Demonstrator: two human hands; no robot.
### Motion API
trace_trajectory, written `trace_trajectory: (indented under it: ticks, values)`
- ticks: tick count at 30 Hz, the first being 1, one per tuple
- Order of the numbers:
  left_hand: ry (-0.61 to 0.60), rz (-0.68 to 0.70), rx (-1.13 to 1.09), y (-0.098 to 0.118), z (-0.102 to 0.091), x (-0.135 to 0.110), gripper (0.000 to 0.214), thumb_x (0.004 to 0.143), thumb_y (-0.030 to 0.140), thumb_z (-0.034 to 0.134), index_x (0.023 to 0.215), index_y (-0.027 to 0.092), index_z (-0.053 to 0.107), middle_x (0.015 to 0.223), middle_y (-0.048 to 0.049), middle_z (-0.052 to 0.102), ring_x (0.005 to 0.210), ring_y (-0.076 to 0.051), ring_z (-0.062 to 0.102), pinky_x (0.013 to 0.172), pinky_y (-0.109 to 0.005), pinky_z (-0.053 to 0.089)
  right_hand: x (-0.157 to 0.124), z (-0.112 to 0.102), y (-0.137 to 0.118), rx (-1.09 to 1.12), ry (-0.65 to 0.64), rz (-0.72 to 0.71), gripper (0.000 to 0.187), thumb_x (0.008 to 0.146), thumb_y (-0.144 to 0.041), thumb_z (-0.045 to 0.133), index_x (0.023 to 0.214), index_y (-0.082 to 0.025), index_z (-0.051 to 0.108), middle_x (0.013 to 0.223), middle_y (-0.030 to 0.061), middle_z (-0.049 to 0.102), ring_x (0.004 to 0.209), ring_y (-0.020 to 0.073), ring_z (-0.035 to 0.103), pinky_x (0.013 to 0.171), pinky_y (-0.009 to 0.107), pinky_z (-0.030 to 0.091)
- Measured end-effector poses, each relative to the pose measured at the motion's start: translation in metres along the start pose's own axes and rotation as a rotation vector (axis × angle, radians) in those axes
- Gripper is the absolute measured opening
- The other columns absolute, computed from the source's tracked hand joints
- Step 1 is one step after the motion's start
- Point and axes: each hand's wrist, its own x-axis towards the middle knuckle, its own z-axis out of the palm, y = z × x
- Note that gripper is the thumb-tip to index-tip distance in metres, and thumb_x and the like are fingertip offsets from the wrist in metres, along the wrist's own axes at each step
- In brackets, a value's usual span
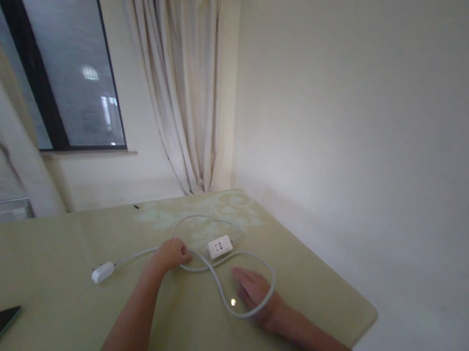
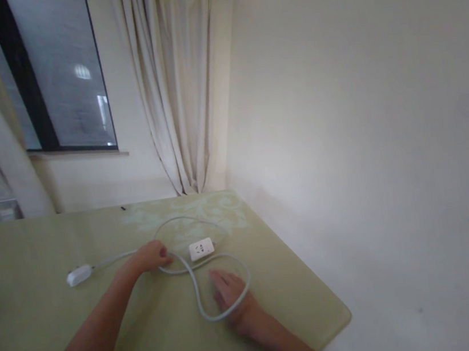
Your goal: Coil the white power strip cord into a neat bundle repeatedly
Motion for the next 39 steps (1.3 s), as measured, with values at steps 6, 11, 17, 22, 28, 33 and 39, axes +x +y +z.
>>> trace_trajectory:
  ticks: [6, 11, 17, 22, 28, 33, 39]
  values:
    - [0.180, 0.162, -0.139, 0.002, -0.034, -0.011, 0.016, 0.086, 0.005, 0.060, 0.088, 0.019, 0.069, 0.099, -0.0070, 0.073, 0.100, -0.023, 0.071, 0.096, -0.038, 0.056, -0.088, -0.022, -0.012, 0.038, 0.060, -0.192, 0.032, 0.103, -0.034, 0.059, 0.131, -0.035, 0.075, 0.124, 0.0073, 0.080, 0.116, 0.0269, 0.073, 0.105, 0.043, 0.059]
    - [0.436, 0.380, -0.287, 0.053, -0.076, -0.036, 0.032, 0.097, 0.013, 0.037, 0.101, 0.022, 0.068, 0.129, -0.0106, 0.073, 0.126, -0.022, 0.066, 0.111, -0.037, 0.050, -0.063, -0.021, -0.034, -0.095, 0.138, -0.181, 0.057, 0.098, -0.050, 0.071, 0.152, -0.032, 0.060, 0.149, 0.0122, 0.067, 0.138, 0.0335, 0.061, 0.119, 0.050, 0.047]
    - [0.883, 0.429, -0.606, 0.068, -0.097, -0.083, 0.026, 0.099, 0.028, 0.044, 0.093, 0.022, 0.069, 0.129, -0.0115, 0.079, 0.123, -0.024, 0.071, 0.108, -0.042, 0.055, 0.004, -0.014, -0.024, -0.233, -0.118, -0.160, 0.024, 0.108, -0.035, 0.059, 0.118, -0.020, 0.076, 0.124, 0.0113, 0.076, 0.119, 0.0258, 0.068, 0.106, 0.038, 0.051]
    - [1.072, 0.302, -0.678, 0.012, -0.083, -0.086, 0.021, 0.092, 0.036, 0.054, 0.085, 0.022, 0.068, 0.116, -0.0108, 0.082, 0.103, -0.024, 0.076, 0.092, -0.039, 0.062, 0.013, -0.020, -0.008, -0.174, -0.175, -0.237, 0.050, 0.092, -0.062, 0.077, 0.116, -0.018, 0.076, 0.119, 0.0117, 0.076, 0.114, 0.0273, 0.068, 0.100, 0.036, 0.051]
    - [0.993, 0.100, -0.627, -0.046, -0.045, -0.076, 0.025, 0.088, 0.035, 0.045, 0.085, 0.022, 0.066, 0.125, -0.0144, 0.078, 0.101, -0.025, 0.076, 0.086, -0.041, 0.065, 0.015, -0.009, 0.023, -0.235, -0.101, -0.150, 0.023, 0.103, -0.038, 0.068, 0.114, -0.019, 0.075, 0.116, 0.0126, 0.077, 0.110, 0.0266, 0.070, 0.102, 0.038, 0.050]
    - [0.797, 0.019, -0.494, -0.082, -0.003, -0.090, 0.028, 0.080, 0.036, 0.050, 0.093, 0.023, 0.072, 0.099, -0.0138, 0.082, 0.095, -0.034, 0.079, 0.093, -0.052, 0.063, 0.037, -0.025, 0.065, -0.174, 0.076, -0.015, 0.023, 0.106, -0.027, 0.053, 0.115, -0.021, 0.073, 0.116, 0.0134, 0.079, 0.110, 0.0285, 0.071, 0.102, 0.041, 0.050]
    - [0.572, 0.091, -0.382, -0.088, 0.049, -0.100, 0.033, 0.080, 0.040, 0.059, 0.104, 0.026, 0.075, 0.116, -0.0161, 0.080, 0.114, -0.038, 0.075, 0.109, -0.052, 0.055, 0.072, -0.031, 0.091, -0.043, 0.378, 0.161, 0.035, 0.108, -0.036, 0.032, 0.108, -0.021, 0.064, 0.100, 0.0125, 0.077, 0.091, 0.0270, 0.071, 0.083, 0.036, 0.051]
